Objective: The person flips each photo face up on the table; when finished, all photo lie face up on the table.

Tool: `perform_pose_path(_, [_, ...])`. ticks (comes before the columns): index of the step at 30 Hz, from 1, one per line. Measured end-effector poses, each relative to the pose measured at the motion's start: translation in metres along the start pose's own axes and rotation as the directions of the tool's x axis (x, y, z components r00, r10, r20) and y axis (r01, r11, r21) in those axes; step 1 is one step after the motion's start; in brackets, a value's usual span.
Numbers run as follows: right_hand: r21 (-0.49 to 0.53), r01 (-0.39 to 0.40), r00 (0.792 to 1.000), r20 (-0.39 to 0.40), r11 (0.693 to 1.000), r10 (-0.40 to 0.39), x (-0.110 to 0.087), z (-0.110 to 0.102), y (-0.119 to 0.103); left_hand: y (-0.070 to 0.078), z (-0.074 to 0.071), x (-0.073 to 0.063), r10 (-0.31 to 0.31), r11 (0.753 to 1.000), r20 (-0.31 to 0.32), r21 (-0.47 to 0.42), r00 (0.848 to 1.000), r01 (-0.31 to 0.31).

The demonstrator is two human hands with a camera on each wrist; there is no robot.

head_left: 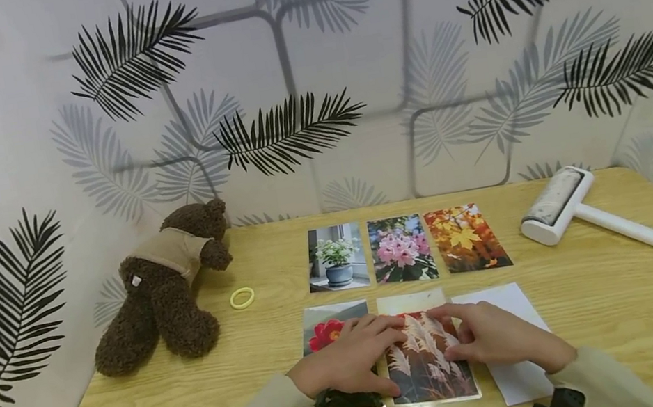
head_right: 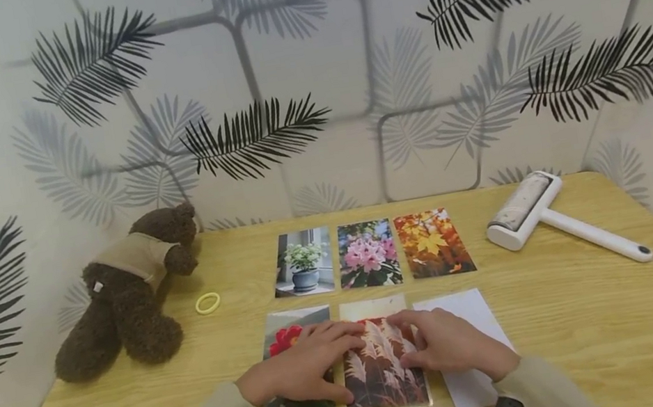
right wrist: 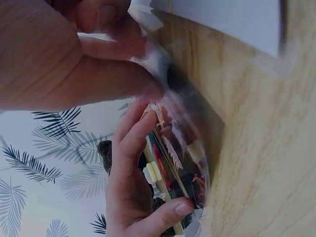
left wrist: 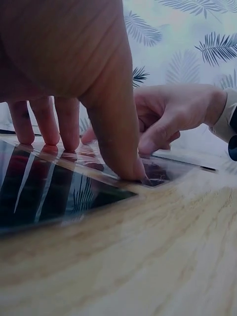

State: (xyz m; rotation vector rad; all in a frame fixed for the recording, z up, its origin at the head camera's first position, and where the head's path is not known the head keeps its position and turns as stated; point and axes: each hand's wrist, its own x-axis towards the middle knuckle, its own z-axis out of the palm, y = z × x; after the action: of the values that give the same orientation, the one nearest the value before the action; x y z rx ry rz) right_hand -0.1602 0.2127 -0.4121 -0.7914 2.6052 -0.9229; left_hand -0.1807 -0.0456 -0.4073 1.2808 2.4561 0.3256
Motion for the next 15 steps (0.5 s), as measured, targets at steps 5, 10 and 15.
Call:
perform_pose_path(5, [0.002, 0.016, 1.0, -0.026, 1.0, -0.016, -0.002, 0.001, 0.002, 0.002, -0.003, 0.0, -0.014, 1.0, 0.022, -0.01, 1.0, 0.014])
perform_pose_path(10, [0.026, 0.041, 0.997, -0.069, 0.999, -0.039, -0.01, -0.004, 0.009, 0.004, -0.003, 0.0, -0.005, 0.999, 0.009, -0.05, 1.0, 0.005])
perform_pose_path(15, [0.087, 0.124, 0.989, -0.092, 0.988, -0.116, -0.022, -0.012, 0.02, 0.009, -0.008, 0.011, 0.029, 0.998, -0.002, -0.055, 1.0, -0.029])
